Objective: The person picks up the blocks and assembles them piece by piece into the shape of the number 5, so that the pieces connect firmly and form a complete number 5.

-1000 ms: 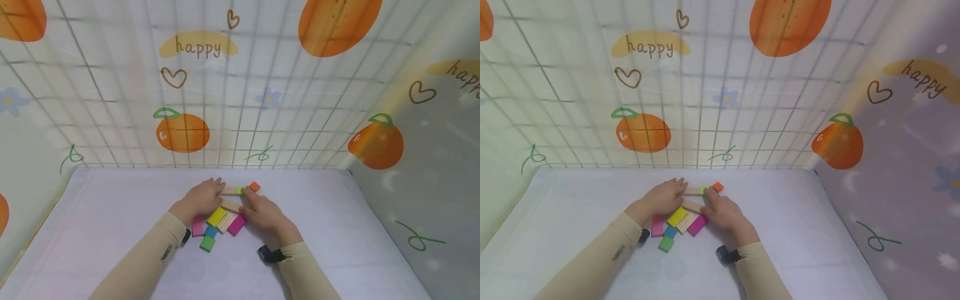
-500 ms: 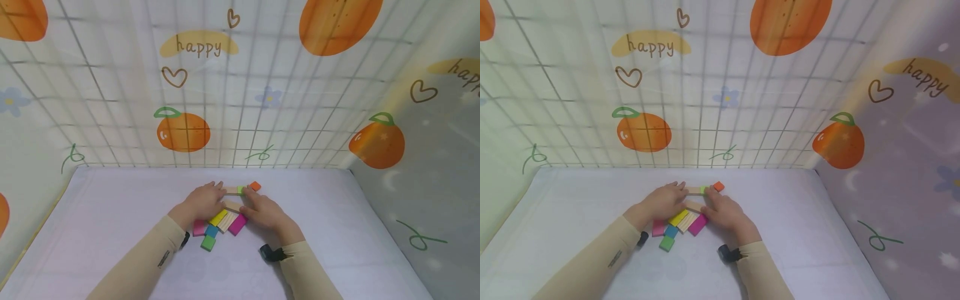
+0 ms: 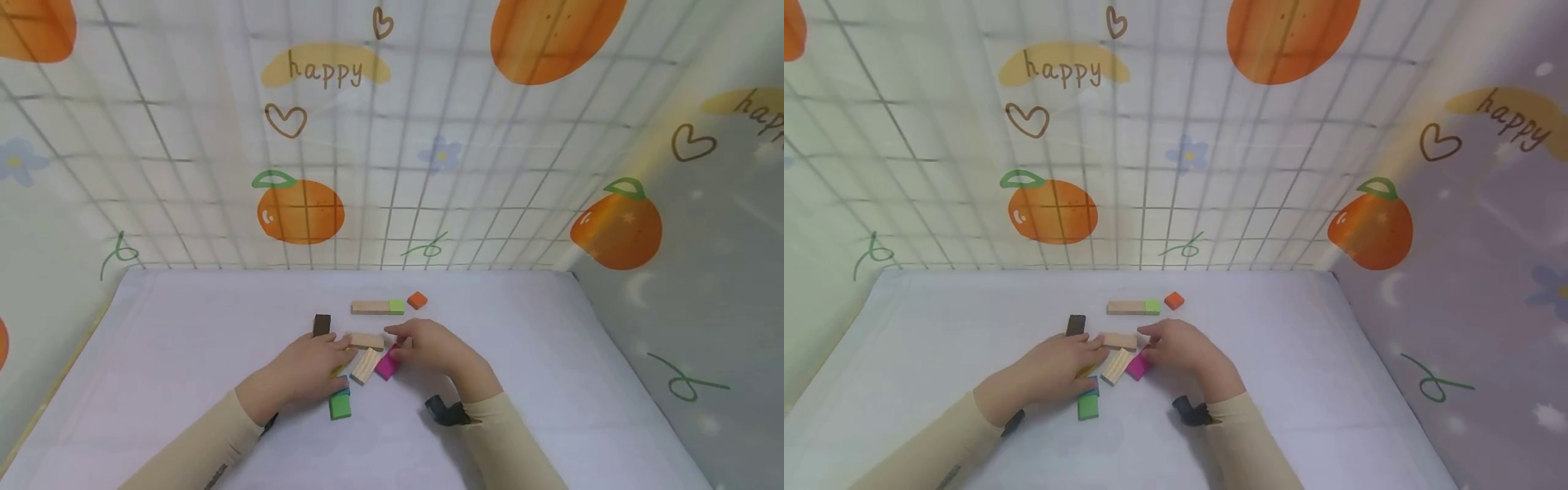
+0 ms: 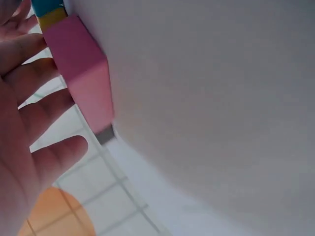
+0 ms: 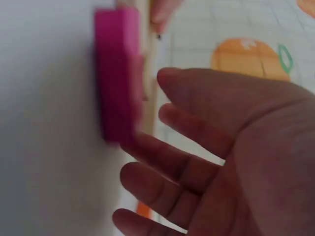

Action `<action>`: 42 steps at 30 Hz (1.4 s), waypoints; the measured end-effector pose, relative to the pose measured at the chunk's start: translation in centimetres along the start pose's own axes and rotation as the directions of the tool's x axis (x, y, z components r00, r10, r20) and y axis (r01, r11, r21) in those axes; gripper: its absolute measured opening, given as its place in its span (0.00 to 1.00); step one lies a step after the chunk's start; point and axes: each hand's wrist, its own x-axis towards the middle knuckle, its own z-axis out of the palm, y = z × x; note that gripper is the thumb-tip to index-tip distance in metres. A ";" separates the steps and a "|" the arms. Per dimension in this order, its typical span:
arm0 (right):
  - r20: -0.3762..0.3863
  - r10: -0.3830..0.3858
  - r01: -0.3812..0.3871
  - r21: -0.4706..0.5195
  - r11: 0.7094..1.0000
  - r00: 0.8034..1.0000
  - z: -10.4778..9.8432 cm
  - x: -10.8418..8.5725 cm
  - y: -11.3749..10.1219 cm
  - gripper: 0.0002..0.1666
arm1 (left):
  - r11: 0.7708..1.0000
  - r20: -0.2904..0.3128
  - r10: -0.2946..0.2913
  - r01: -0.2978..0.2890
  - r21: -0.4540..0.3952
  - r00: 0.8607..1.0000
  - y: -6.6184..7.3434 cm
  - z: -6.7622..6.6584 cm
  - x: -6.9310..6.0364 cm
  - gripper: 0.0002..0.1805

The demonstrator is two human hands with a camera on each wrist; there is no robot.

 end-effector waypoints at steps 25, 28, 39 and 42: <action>-0.225 -0.068 0.047 -0.099 0.994 0.972 2.0 1.2 -0.4 0.35 | 0.971 -0.073 -0.235 0.231 -0.059 0.969 -2.1 -1.9 0.0 0.33; -0.222 -0.065 0.035 -0.134 0.990 0.973 1.6 1.3 -0.1 0.38 | 0.975 -0.130 -0.223 0.219 -0.042 0.966 -0.5 -2.1 -0.8 0.25; -0.085 -0.048 0.036 -0.136 0.990 0.995 3.1 2.2 0.9 0.39 | 0.979 -0.022 -0.151 0.147 -0.141 0.988 1.1 -1.6 0.0 0.33; -0.094 -0.048 0.034 -0.143 0.989 0.994 3.2 2.3 0.7 0.38 | 0.970 -0.012 -0.138 0.133 -0.203 0.990 0.2 -1.7 0.6 0.30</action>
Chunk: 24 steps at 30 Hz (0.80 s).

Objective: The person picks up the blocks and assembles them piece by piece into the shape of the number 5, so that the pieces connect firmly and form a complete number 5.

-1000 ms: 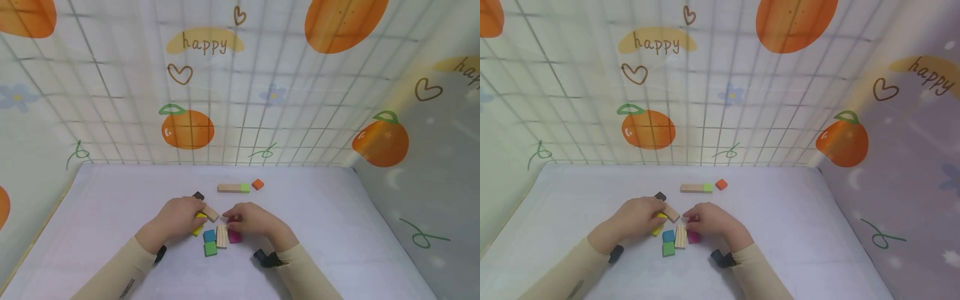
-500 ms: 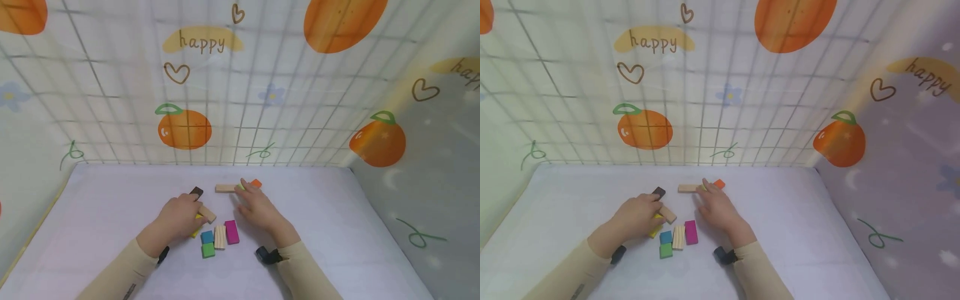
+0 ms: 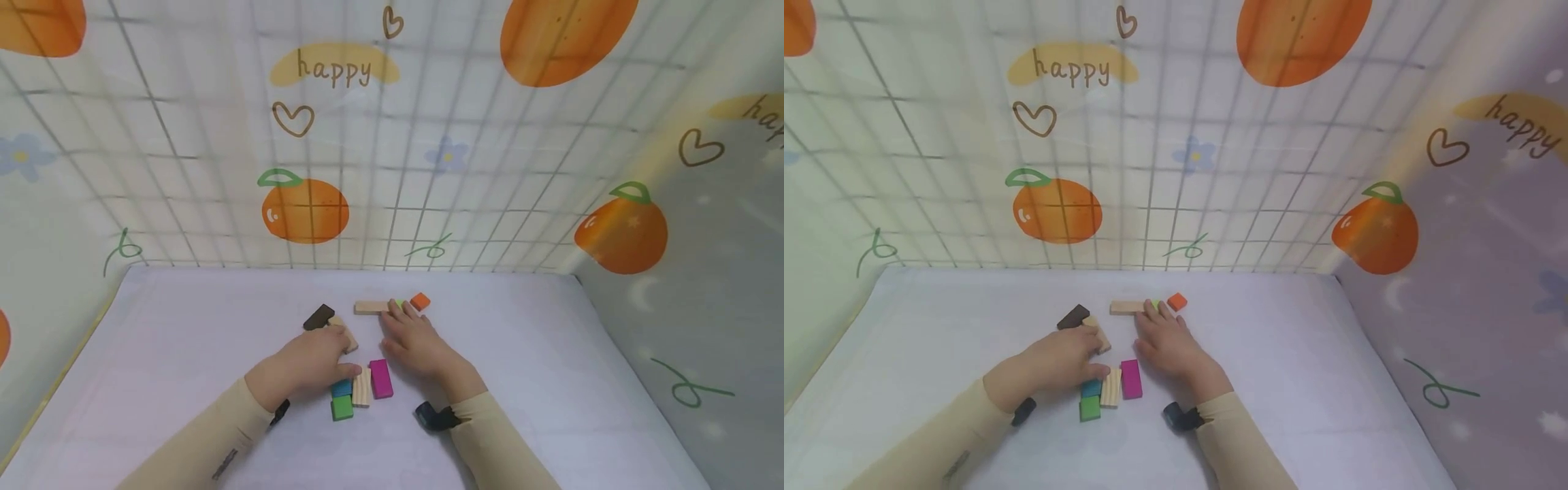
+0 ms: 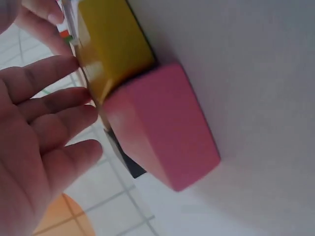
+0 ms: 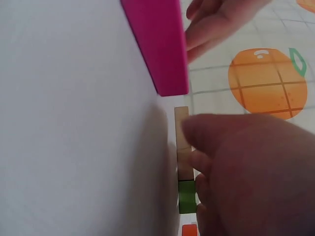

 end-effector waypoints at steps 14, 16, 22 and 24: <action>-0.040 -0.039 0.039 0.012 0.999 0.998 -0.3 -0.2 -0.2 0.38 | 0.999 -0.031 0.020 -0.021 -0.025 0.999 -2.0 0.1 -0.3 0.20; -0.049 -0.044 0.044 0.000 0.999 0.998 -0.4 -0.2 -0.2 0.38 | 1.000 -0.025 0.023 -0.023 -0.016 0.999 -2.2 0.2 -1.0 0.20; -0.007 -0.153 0.153 -0.041 0.987 0.988 -1.2 -0.6 -2.2 0.33 | 0.972 0.071 0.220 -0.212 -0.107 0.973 -1.4 1.3 -2.9 0.39; 0.053 -0.230 0.230 0.011 0.973 0.972 -1.5 -0.8 -3.3 0.30 | 0.947 0.108 0.306 -0.290 -0.140 0.946 -1.1 1.5 -3.0 0.45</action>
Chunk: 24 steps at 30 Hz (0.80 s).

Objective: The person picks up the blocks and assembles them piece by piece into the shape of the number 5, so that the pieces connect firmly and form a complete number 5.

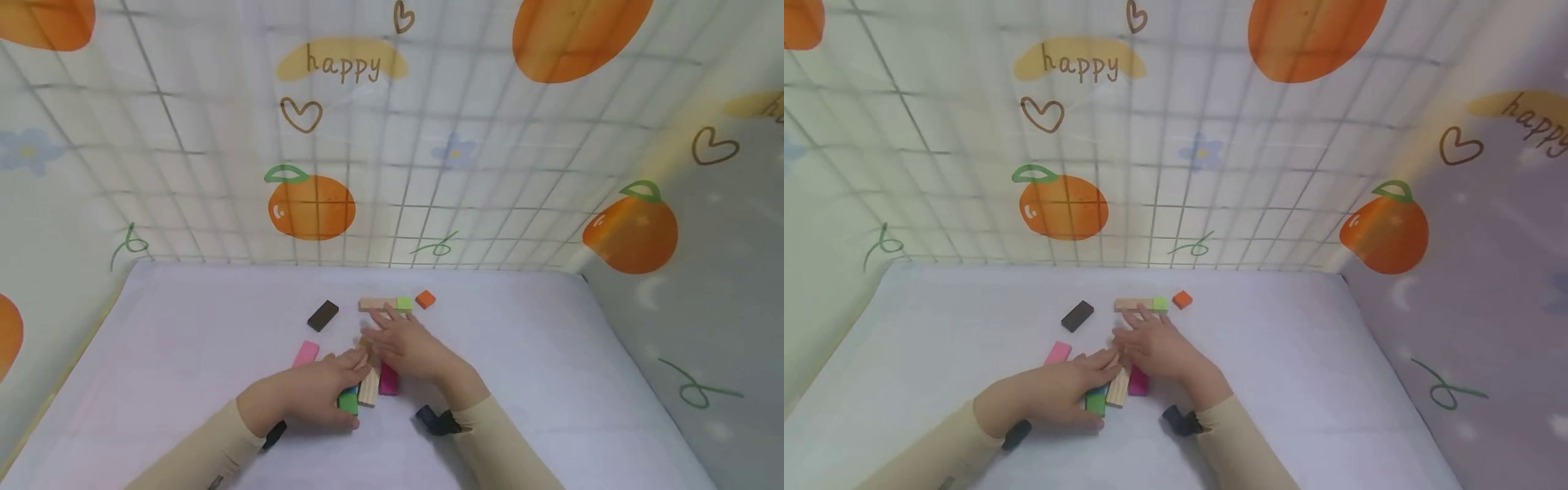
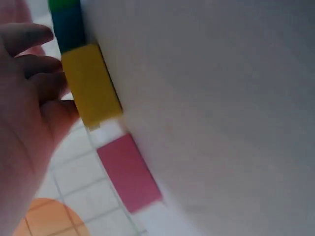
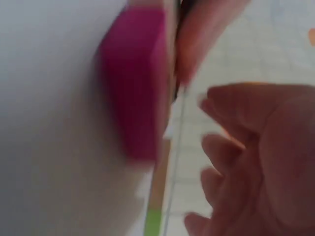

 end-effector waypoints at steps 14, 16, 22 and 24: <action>0.134 0.019 -0.017 -0.022 1.000 0.991 -0.5 -0.5 -2.2 0.22 | 0.897 -0.266 -0.366 0.414 0.154 0.892 -2.9 -3.1 1.0 0.23; 0.104 0.076 -0.064 -0.110 0.992 0.992 -1.0 -0.7 -2.0 0.21 | 0.897 -0.233 -0.364 0.406 0.173 0.902 -2.7 -2.8 1.2 0.26; 0.028 0.238 -0.228 -0.201 0.953 0.971 -2.4 -1.9 -0.8 0.17 | 0.881 -0.231 -0.394 0.437 0.183 0.890 -1.6 -2.4 2.5 0.28; 0.022 0.288 -0.279 -0.195 0.940 0.957 -2.8 -2.3 -0.4 0.15 | 0.878 -0.228 -0.400 0.442 0.183 0.888 -1.4 -2.3 3.1 0.30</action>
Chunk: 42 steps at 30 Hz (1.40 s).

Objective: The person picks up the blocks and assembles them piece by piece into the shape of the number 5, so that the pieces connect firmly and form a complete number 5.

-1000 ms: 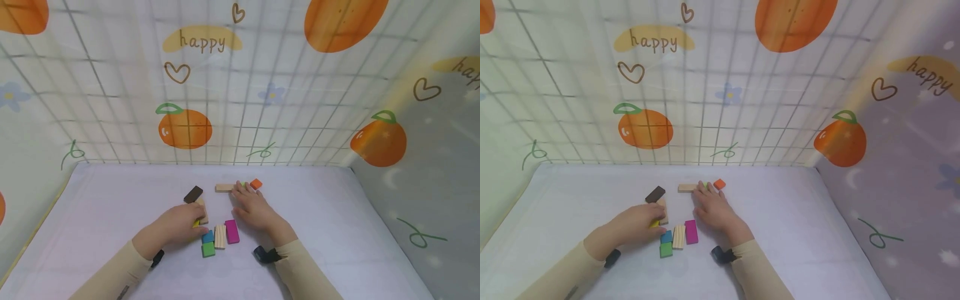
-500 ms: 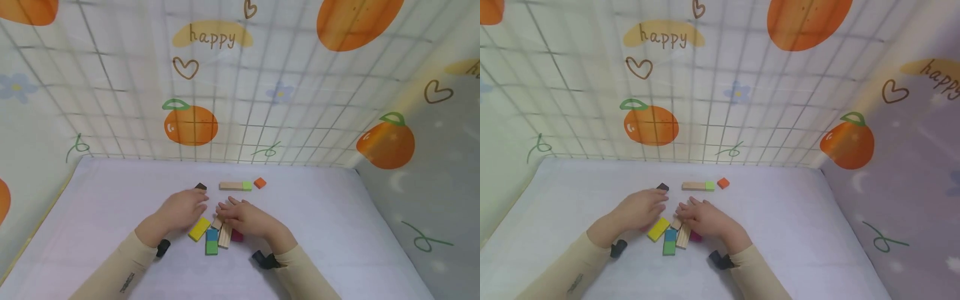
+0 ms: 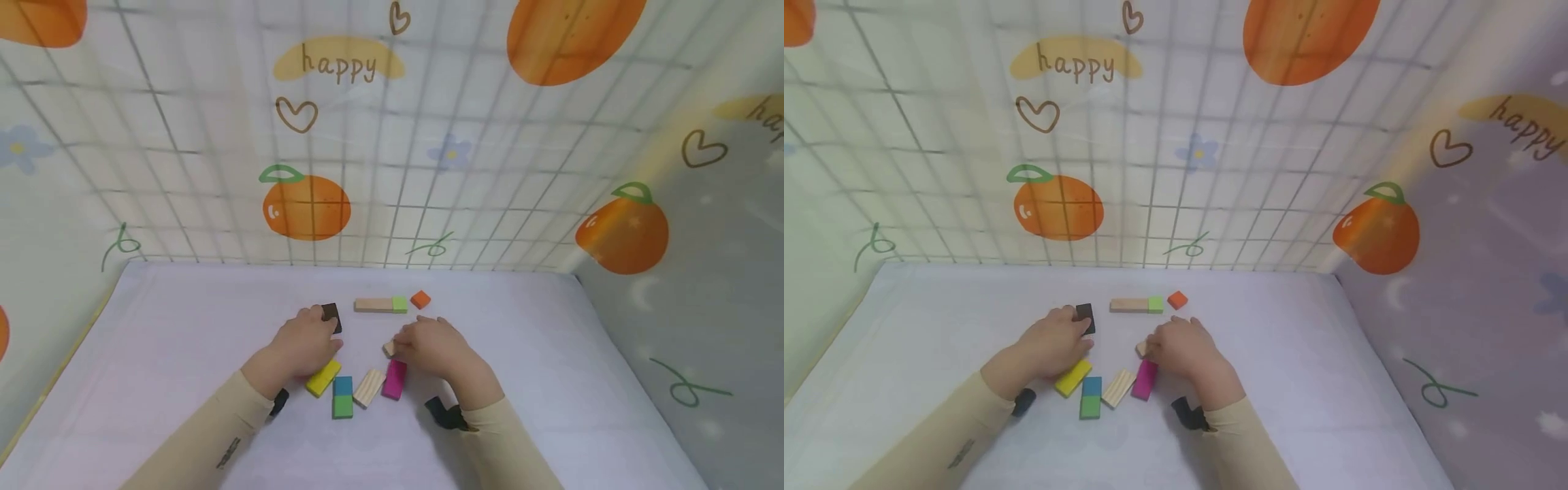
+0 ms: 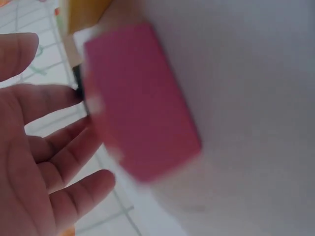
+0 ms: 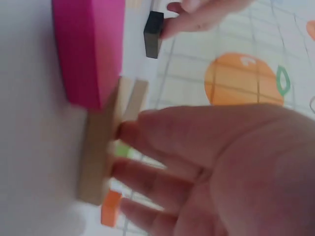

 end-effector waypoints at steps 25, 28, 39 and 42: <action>0.036 0.099 -0.096 -0.056 0.994 0.994 -1.5 -1.7 -3.9 0.18 | 0.998 -0.002 0.011 -0.011 0.057 1.000 1.9 1.1 1.2 0.41; 0.030 0.107 -0.104 -0.078 0.991 0.994 -1.5 -1.9 -4.5 0.20 | 0.998 -0.007 0.015 -0.015 0.055 1.000 1.9 1.1 1.2 0.40; 0.061 0.004 0.000 -0.063 0.998 0.998 -0.8 -2.0 -5.1 0.14 | 0.999 0.023 0.000 -0.001 0.044 1.000 2.1 1.3 1.2 0.41; 0.060 -0.048 0.051 -0.043 0.998 0.997 -0.7 -2.3 -5.5 0.10 | 0.999 -0.002 -0.003 0.003 0.049 1.000 2.2 0.9 0.5 0.42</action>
